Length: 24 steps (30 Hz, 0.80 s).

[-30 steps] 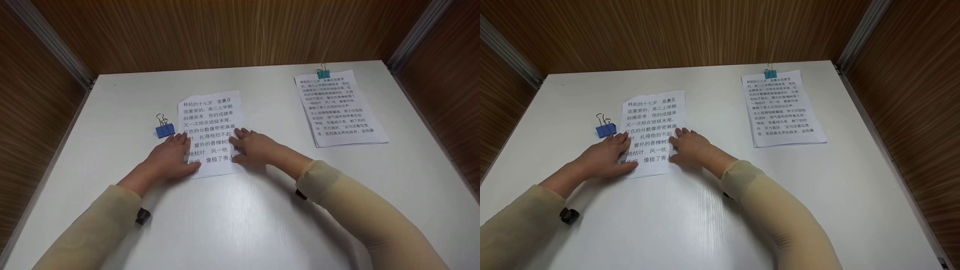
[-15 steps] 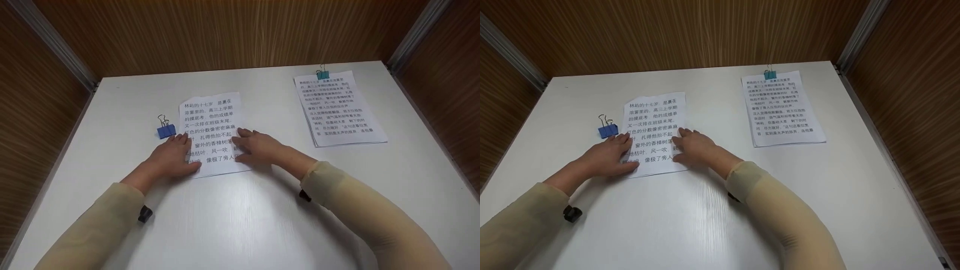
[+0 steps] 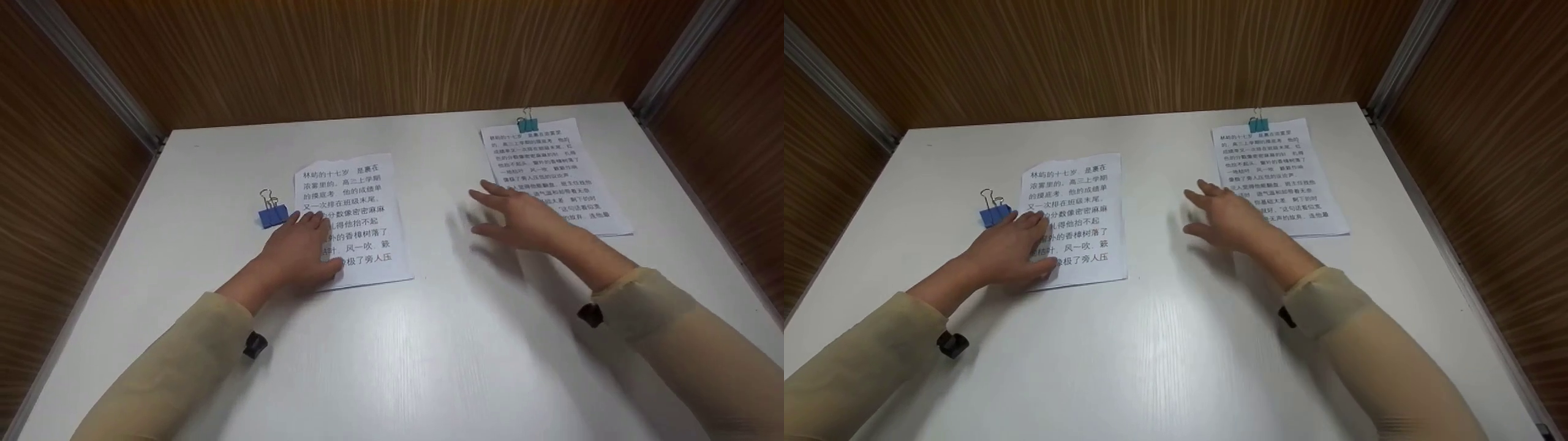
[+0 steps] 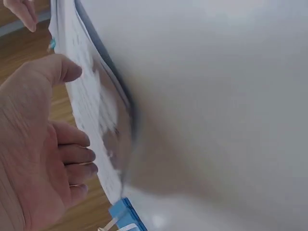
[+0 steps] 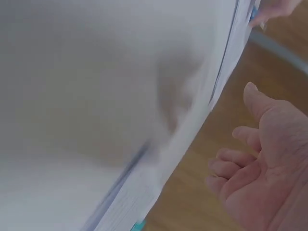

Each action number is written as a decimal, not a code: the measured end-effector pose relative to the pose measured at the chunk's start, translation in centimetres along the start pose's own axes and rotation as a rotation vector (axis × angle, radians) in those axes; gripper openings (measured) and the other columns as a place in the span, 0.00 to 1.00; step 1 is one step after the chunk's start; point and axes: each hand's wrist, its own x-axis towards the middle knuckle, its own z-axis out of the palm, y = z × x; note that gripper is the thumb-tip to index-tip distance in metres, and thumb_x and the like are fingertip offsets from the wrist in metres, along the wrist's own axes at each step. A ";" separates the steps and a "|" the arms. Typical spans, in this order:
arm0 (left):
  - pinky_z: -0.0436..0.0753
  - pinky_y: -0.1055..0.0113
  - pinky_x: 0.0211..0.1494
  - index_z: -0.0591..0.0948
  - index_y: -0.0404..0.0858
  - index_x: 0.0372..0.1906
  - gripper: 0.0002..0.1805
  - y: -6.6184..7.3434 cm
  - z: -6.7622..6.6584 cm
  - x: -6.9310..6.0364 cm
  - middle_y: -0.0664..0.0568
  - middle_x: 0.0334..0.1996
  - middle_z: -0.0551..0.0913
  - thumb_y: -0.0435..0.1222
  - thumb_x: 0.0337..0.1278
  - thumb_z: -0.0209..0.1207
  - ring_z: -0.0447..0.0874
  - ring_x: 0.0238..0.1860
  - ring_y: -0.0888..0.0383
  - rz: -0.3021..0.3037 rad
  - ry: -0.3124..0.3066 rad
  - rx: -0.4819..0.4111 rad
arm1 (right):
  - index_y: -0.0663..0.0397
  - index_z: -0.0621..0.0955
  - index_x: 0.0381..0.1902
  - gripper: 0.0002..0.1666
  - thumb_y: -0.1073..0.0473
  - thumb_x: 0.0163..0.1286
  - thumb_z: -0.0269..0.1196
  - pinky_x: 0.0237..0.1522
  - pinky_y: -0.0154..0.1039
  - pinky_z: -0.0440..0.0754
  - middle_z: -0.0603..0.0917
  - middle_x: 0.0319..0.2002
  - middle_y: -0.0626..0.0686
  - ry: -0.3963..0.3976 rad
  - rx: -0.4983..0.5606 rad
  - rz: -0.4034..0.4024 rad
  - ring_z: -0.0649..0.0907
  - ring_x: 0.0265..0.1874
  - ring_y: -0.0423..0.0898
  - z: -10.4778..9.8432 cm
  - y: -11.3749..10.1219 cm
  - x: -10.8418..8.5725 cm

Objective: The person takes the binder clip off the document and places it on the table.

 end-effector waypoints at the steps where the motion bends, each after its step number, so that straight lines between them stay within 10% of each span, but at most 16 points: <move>1: 0.47 0.48 0.86 0.62 0.26 0.80 0.50 0.6 -0.2 0.4 0.34 0.81 0.62 0.59 0.68 0.54 0.56 0.82 0.38 0.010 0.011 0.001 | 0.50 0.69 0.81 0.43 0.45 0.76 0.69 0.72 0.64 0.71 0.61 0.82 0.63 0.011 0.001 0.019 0.67 0.77 0.68 -0.5 1.0 -0.6; 13: 0.43 0.53 0.86 0.58 0.30 0.83 0.49 11.9 -3.0 6.4 0.38 0.83 0.59 0.62 0.75 0.50 0.54 0.84 0.43 0.257 0.083 0.046 | 0.58 0.65 0.82 0.47 0.38 0.77 0.64 0.73 0.73 0.63 0.60 0.81 0.70 0.002 -0.057 0.241 0.62 0.76 0.75 -4.5 9.3 -6.0; 24: 0.41 0.57 0.86 0.54 0.36 0.86 0.49 21.7 -2.4 11.1 0.45 0.86 0.53 0.65 0.76 0.45 0.46 0.86 0.49 0.381 0.029 0.166 | 0.59 0.63 0.83 0.49 0.37 0.77 0.64 0.71 0.76 0.62 0.58 0.81 0.71 -0.051 -0.091 0.328 0.60 0.76 0.77 -4.7 13.1 -8.0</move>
